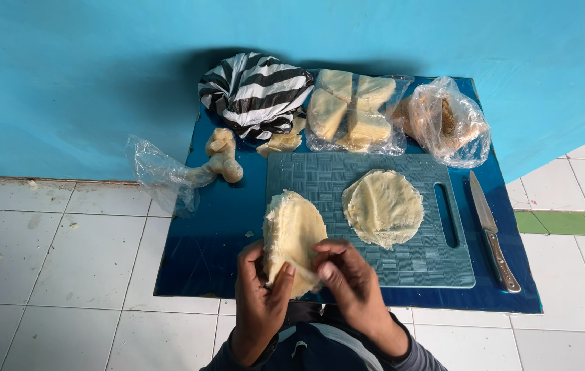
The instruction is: The person sits at a small blue table and peels thin outer skin layers off pieces of dough by hand, one piece at a time. They set the peeled round dough discs on a cutting board and place the removed skins aside while working through the dough pieces.
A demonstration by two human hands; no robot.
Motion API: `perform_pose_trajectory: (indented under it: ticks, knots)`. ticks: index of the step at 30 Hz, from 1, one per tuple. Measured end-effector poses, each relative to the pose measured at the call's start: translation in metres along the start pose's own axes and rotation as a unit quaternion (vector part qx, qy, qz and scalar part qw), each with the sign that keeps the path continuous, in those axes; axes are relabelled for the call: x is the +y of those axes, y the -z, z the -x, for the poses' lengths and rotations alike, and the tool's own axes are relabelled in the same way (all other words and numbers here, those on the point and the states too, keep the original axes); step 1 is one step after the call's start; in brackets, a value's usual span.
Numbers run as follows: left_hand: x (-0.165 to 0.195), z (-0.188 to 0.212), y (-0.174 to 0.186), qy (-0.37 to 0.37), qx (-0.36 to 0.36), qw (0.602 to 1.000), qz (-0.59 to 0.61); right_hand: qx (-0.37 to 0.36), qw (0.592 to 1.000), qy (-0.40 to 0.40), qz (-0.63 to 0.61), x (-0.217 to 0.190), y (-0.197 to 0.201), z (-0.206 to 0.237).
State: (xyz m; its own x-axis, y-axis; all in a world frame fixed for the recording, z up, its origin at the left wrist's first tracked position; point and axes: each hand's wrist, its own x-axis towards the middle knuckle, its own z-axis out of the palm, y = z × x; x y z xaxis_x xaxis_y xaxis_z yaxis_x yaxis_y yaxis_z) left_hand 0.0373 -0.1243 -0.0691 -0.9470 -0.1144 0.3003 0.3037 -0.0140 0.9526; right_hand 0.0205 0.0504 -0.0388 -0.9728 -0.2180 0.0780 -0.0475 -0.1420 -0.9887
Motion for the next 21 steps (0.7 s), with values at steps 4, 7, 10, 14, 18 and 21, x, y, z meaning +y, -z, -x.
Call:
perform_pose_trajectory:
  ticks: [4,7,10,14,18,21]
  knots:
    - [0.006,0.006,-0.003,-0.102,-0.025,0.992,-0.075,0.002,0.940,0.240,0.241,-0.019,-0.012,0.001]
    - [0.006,0.008,-0.004,-0.115,-0.031,0.985,-0.125,0.007,0.950,0.181,0.254,-0.019,-0.012,-0.004]
    - [0.000,0.008,-0.002,-0.063,-0.028,0.995,-0.066,0.019,0.974,0.132,0.181,-0.011,0.004,-0.011]
    - [-0.010,0.011,0.008,-0.020,-0.040,0.999,0.001,0.096,0.995,0.017,0.027,0.004,0.026,-0.014]
    - [-0.016,0.006,0.013,-0.026,-0.045,0.998,0.035,0.088,0.996,-0.006,0.015,0.013,0.035,-0.010]
    - [-0.011,-0.002,0.011,-0.014,-0.041,0.998,0.053,0.047,0.992,0.095,0.072,0.017,0.028,-0.008]
